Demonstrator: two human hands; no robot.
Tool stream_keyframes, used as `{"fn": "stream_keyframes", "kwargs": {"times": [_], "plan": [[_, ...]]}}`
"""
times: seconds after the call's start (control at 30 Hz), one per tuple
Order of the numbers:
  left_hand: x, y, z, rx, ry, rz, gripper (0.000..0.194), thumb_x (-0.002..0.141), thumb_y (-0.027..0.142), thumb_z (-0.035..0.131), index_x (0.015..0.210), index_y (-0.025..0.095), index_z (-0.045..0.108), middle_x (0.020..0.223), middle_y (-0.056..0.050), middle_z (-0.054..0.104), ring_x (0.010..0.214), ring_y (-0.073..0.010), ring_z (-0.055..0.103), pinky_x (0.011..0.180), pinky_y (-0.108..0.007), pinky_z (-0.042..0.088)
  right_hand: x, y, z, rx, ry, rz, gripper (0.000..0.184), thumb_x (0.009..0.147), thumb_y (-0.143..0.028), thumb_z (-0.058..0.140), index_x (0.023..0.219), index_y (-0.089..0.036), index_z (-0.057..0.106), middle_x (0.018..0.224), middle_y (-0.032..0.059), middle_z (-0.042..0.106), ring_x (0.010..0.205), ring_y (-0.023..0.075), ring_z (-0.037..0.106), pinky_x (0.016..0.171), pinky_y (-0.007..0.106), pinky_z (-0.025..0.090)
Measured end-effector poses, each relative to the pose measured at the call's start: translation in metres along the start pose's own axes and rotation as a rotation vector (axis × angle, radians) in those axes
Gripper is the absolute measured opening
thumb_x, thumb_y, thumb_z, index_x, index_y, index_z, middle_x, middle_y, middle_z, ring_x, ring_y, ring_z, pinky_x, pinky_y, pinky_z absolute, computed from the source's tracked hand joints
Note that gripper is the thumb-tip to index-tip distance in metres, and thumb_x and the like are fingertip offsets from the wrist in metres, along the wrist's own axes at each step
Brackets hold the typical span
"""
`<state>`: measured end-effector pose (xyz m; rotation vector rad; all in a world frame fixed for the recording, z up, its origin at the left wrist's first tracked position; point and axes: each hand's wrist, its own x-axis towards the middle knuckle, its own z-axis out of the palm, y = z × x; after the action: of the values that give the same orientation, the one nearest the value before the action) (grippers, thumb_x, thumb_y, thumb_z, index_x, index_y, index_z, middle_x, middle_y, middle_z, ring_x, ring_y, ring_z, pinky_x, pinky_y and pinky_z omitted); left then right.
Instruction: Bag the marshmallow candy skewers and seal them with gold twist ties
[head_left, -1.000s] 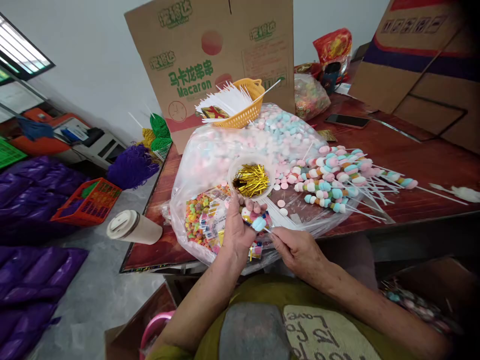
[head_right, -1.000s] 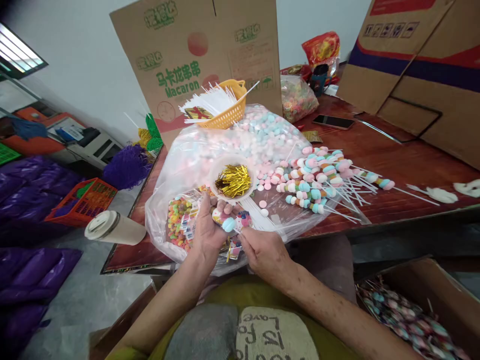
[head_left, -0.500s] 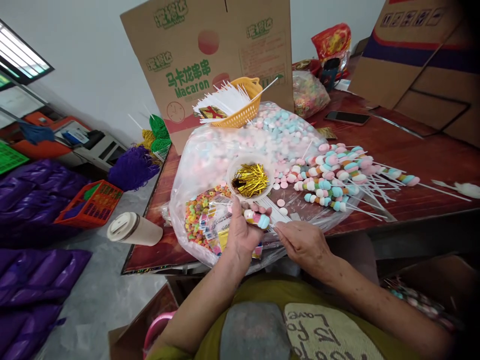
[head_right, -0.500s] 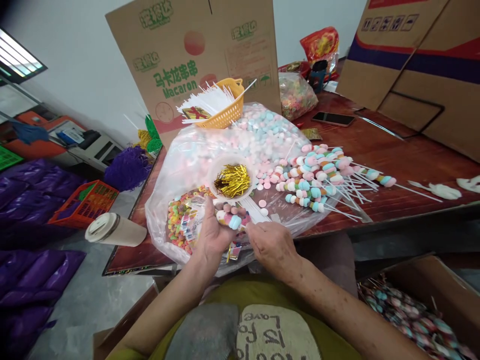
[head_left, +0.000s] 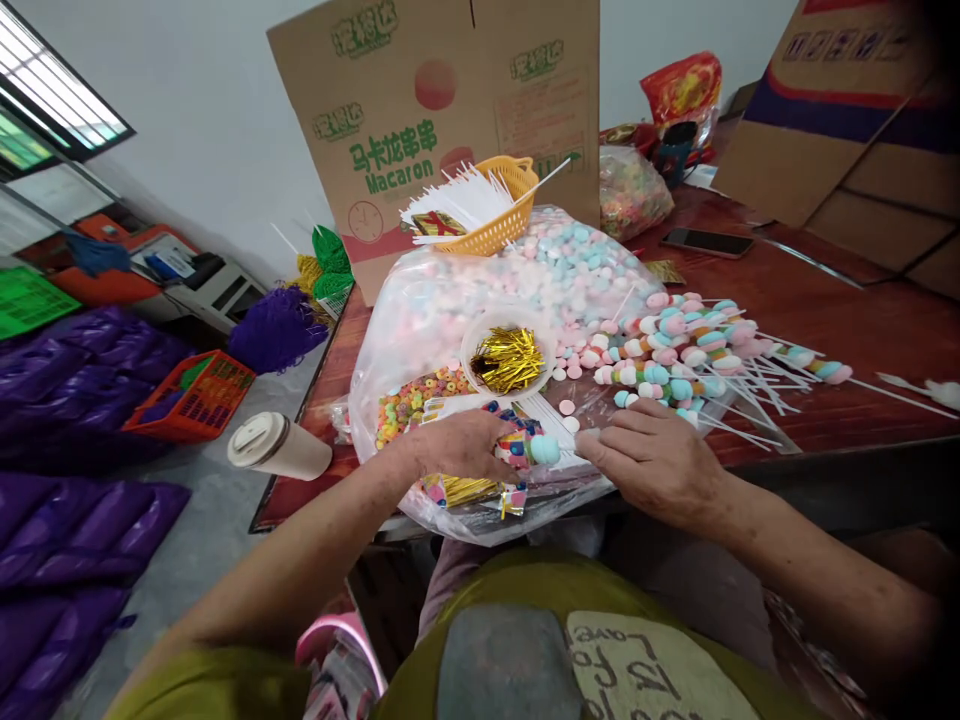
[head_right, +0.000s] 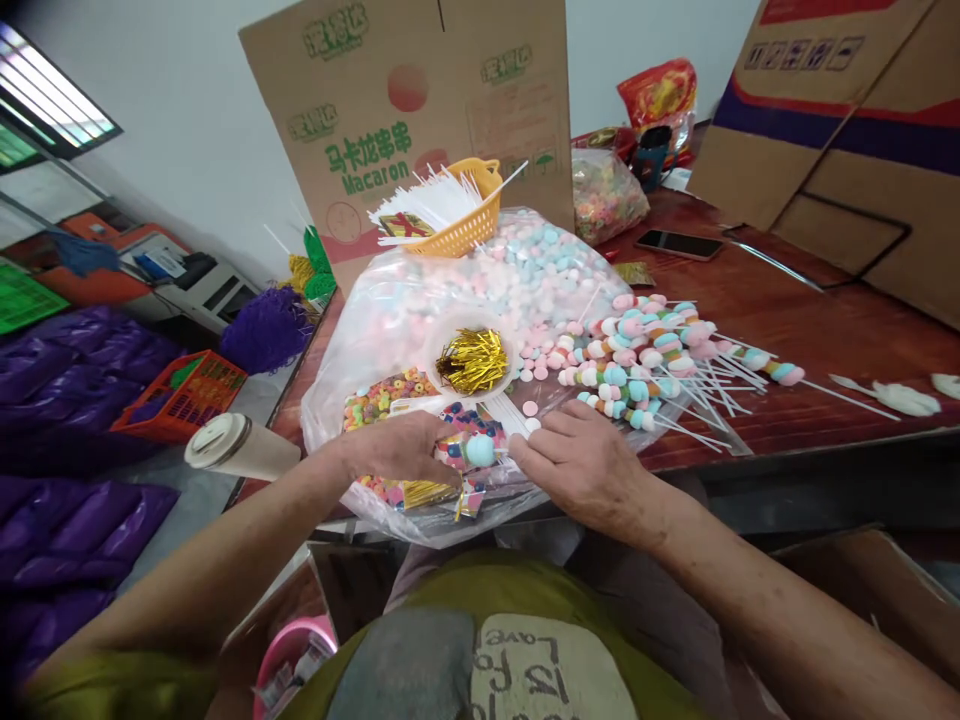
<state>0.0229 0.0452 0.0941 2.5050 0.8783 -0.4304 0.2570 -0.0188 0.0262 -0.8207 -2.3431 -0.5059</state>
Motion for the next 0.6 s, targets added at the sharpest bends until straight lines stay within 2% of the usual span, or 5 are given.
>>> {"fn": "stream_keyframes", "kwargs": {"times": [0.07, 0.17, 0.23, 0.47, 0.6], "plan": [[0.009, 0.004, 0.005, -0.034, 0.002, -0.023, 0.023, 0.081, 0.038, 0.057, 0.096, 0.022, 0.063, 0.085, 0.001, 0.069, 0.076, -0.0162, 0.062, 0.067, -0.024, 0.044, 0.001, 0.001, -0.008, 0.005, -0.096, 0.018, 0.021, 0.085, -0.007, 0.041, 0.085, -0.015, 0.06, 0.06, 0.0026, 0.057, 0.061, 0.0152, 0.044, 0.063, 0.031, 0.028], [0.015, 0.014, 0.017, 0.183, 0.232, -0.157, 0.02, 0.08, 0.034, 0.056, 0.092, 0.019, 0.063, 0.086, -0.005, 0.07, 0.079, -0.0213, 0.064, 0.07, -0.029, 0.044, -0.001, 0.0, -0.017, 0.098, -0.237, 0.115, 0.025, 0.084, -0.008, 0.037, 0.072, -0.016, 0.057, 0.056, 0.0022, 0.054, 0.056, 0.014, 0.043, 0.059, 0.028, 0.026], [0.016, 0.021, 0.023, 0.326, 0.31, -0.199, 0.02, 0.078, 0.032, 0.058, 0.09, 0.016, 0.063, 0.084, -0.008, 0.07, 0.08, -0.0247, 0.064, 0.074, -0.034, 0.043, 0.001, -0.002, -0.019, 0.198, -0.293, 0.181, 0.026, 0.085, -0.011, 0.037, 0.069, -0.016, 0.056, 0.056, 0.0021, 0.054, 0.055, 0.0135, 0.043, 0.056, 0.027, 0.024], [0.018, 0.026, 0.026, 0.192, 0.252, -0.211, 0.025, 0.074, 0.04, 0.063, 0.09, 0.02, 0.063, 0.084, -0.005, 0.069, 0.08, -0.0224, 0.063, 0.067, -0.028, 0.042, 0.014, -0.003, -0.014, 0.237, -0.406, 0.208, 0.023, 0.085, -0.014, 0.039, 0.07, -0.017, 0.056, 0.058, 0.0017, 0.057, 0.052, 0.0126, 0.043, 0.055, 0.028, 0.02], [0.006, 0.019, 0.019, -0.117, 0.165, -0.035, 0.025, 0.075, 0.041, 0.063, 0.09, 0.021, 0.062, 0.078, 0.001, 0.065, 0.071, -0.0152, 0.057, 0.062, -0.022, 0.039, 0.012, 0.006, -0.016, 0.156, -0.34, 0.102, 0.023, 0.083, -0.009, 0.039, 0.072, -0.018, 0.057, 0.057, 0.0007, 0.056, 0.054, 0.0132, 0.042, 0.058, 0.029, 0.021]]}}
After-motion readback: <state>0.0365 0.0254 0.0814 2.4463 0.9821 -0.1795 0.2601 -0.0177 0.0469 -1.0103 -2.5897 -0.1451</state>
